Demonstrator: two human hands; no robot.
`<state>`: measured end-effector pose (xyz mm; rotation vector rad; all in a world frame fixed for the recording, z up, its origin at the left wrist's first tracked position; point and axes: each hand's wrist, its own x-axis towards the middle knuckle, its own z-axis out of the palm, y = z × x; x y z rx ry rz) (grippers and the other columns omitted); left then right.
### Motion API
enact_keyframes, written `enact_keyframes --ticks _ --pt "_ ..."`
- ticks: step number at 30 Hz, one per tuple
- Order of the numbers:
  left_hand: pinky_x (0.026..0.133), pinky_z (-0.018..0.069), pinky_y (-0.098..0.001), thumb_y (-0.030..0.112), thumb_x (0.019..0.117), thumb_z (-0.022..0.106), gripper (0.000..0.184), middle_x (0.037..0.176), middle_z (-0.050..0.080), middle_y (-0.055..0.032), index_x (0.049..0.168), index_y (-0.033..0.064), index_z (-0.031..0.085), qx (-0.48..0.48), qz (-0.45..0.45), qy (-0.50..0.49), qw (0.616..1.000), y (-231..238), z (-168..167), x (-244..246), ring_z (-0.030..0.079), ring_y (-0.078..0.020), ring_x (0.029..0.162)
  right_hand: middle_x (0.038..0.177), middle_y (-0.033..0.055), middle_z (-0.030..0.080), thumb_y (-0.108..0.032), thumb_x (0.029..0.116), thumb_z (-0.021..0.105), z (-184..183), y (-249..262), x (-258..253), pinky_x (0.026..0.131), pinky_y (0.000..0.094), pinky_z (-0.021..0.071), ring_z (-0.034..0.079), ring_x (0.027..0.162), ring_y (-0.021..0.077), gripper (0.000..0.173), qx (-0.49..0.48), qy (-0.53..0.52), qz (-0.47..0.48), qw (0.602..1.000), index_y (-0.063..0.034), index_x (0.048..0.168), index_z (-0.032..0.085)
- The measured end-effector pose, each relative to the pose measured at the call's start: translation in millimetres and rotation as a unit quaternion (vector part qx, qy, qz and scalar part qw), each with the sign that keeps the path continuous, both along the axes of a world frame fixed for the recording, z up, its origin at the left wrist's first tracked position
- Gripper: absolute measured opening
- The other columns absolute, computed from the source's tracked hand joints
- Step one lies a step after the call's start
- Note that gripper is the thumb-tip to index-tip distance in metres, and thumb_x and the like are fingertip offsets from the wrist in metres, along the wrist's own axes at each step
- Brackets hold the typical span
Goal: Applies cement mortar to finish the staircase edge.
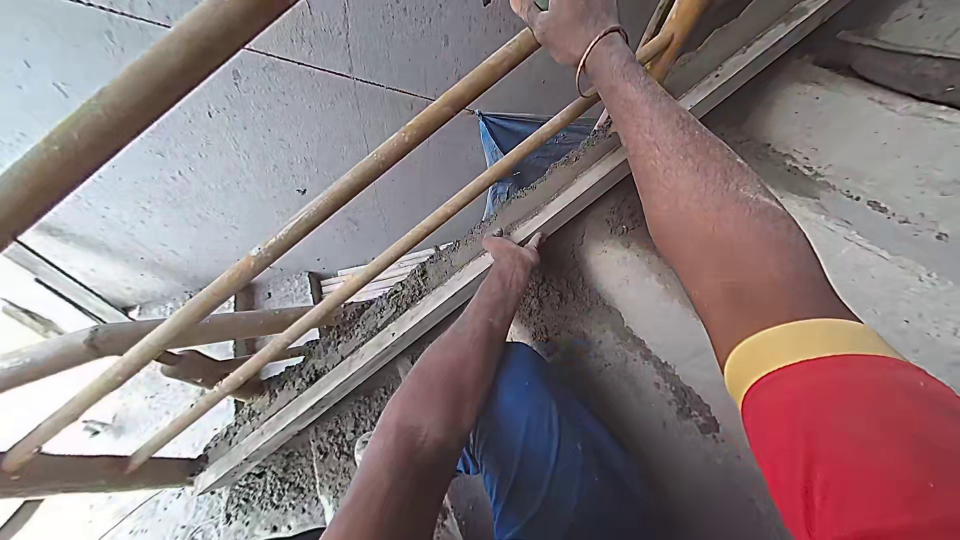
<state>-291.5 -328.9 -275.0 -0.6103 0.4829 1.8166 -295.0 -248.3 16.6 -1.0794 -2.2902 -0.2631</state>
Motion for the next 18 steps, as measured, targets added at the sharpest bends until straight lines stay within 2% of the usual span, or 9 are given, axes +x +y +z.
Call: enact_keyframes --ticks 3,5,6,9,12,14,15,17,18 --pt "0.091 0.0511 -0.0639 0.055 0.1002 0.042 0.067 0.154 0.036 -0.0212 0.154 0.0174 0.029 -0.006 0.013 0.01 1.0 -0.1 1.0 5.0 0.05 -0.042 0.129 0.106 0.0084 0.073 -0.056 0.0974 0.059 0.3 0.3 -0.8 0.096 0.056 0.0507 0.068 0.108 0.0283 0.044 0.02 -0.022 -0.007 1.0 -0.0173 0.114 0.071" --pt "0.092 0.0506 -0.0632 0.057 0.1008 0.04 0.066 0.156 0.035 -0.0193 0.154 0.0197 0.028 -0.005 0.012 0.022 1.0 -1.6 -0.8 5.7 0.049 -0.0407 0.132 0.117 0.0068 0.073 -0.058 0.0992 0.053 0.3 0.0 -0.1 0.113 0.0532 0.039 0.065 0.118 0.0249 0.05 0.038 -0.059 -0.001 0.998 -0.0172 0.124 0.069" --pt "0.093 0.0502 -0.0637 0.056 0.1012 0.04 0.066 0.156 0.034 -0.0193 0.154 0.0198 0.028 0.001 0.017 0.023 1.0 -1.5 -1.4 4.6 0.048 -0.0411 0.133 0.116 0.0058 0.073 -0.058 0.1 0.051 1.0 -0.5 -0.2 0.116 0.0514 0.0343 0.066 0.115 0.0226 0.051 0.048 -0.072 0.008 0.996 -0.0165 0.123 0.069" --pt "0.092 0.0511 -0.0649 0.04 0.1016 0.044 0.058 0.151 0.037 -0.0234 0.152 0.0137 0.029 0.028 0.038 0.008 0.999 -0.6 -5.1 7.3 0.049 -0.044 0.129 0.107 0.0039 0.074 -0.062 0.1006 0.05 3.2 1.2 7.8 0.114 0.0489 0.0336 0.068 0.106 0.0188 0.052 0.051 -0.086 0.029 0.995 -0.0165 0.117 0.069" --pt "0.095 0.0531 -0.0609 0.026 0.1025 0.046 0.057 0.151 0.035 -0.0262 0.153 0.0104 0.025 0.048 0.042 -0.005 0.998 -4.9 -12.3 5.7 0.05 -0.046 0.129 0.107 0.0043 0.073 -0.061 0.1001 0.053 7.7 4.8 10.2 0.114 0.0506 0.0322 0.066 0.106 0.0193 0.053 0.021 -0.075 0.079 0.994 -0.0155 0.119 0.069" --pt "0.1 0.0515 -0.059 0.021 0.1037 0.045 0.056 0.153 0.033 -0.0254 0.154 0.0098 0.023 0.059 0.05 -0.006 0.997 -8.7 -16.5 8.5 0.048 -0.0453 0.132 0.105 0.0072 0.071 -0.057 0.1009 0.055 11.4 3.3 19.6 0.11 0.051 0.036 0.065 0.105 0.0214 0.05 -0.014 -0.073 0.128 0.989 -0.0117 0.118 0.069" --pt "0.101 0.0502 -0.0595 0.019 0.1042 0.044 0.054 0.153 0.033 -0.0248 0.153 0.0091 0.023 0.061 0.056 -0.003 0.997 -9.8 -19.0 11.6 0.047 -0.0446 0.133 0.107 0.0089 0.07 -0.054 0.1015 0.056 13.6 -2.9 29.9 0.107 0.0506 0.0407 0.065 0.106 0.0223 0.05 -0.039 -0.077 0.144 0.986 -0.0097 0.12 0.068" --pt "0.102 0.0494 -0.0607 0.017 0.1047 0.041 0.051 0.152 0.034 -0.0245 0.152 0.0069 0.024 0.065 0.065 0.005 0.996 -7.4 -20.5 13.8 0.046 -0.0439 0.134 0.115 0.0113 0.067 -0.051 0.1027 0.057 22.8 -25.8 53.0 0.1 0.0478 0.0493 0.064 0.109 0.0231 0.051 -0.08 -0.101 0.139 0.982 -0.0071 0.127 0.064" --pt "0.102 0.0496 -0.0609 0.016 0.1046 0.04 0.051 0.152 0.034 -0.0242 0.152 0.0064 0.024 0.066 0.066 0.001 0.996 -6.3 -21.4 15.8 0.046 -0.0436 0.134 0.118 0.0115 0.066 -0.05 0.1032 0.057 29.7 -39.9 61.5 0.098 0.0458 0.0501 0.064 0.11 0.0229 0.051 -0.092 -0.119 0.115 0.982 -0.0067 0.13 0.062"
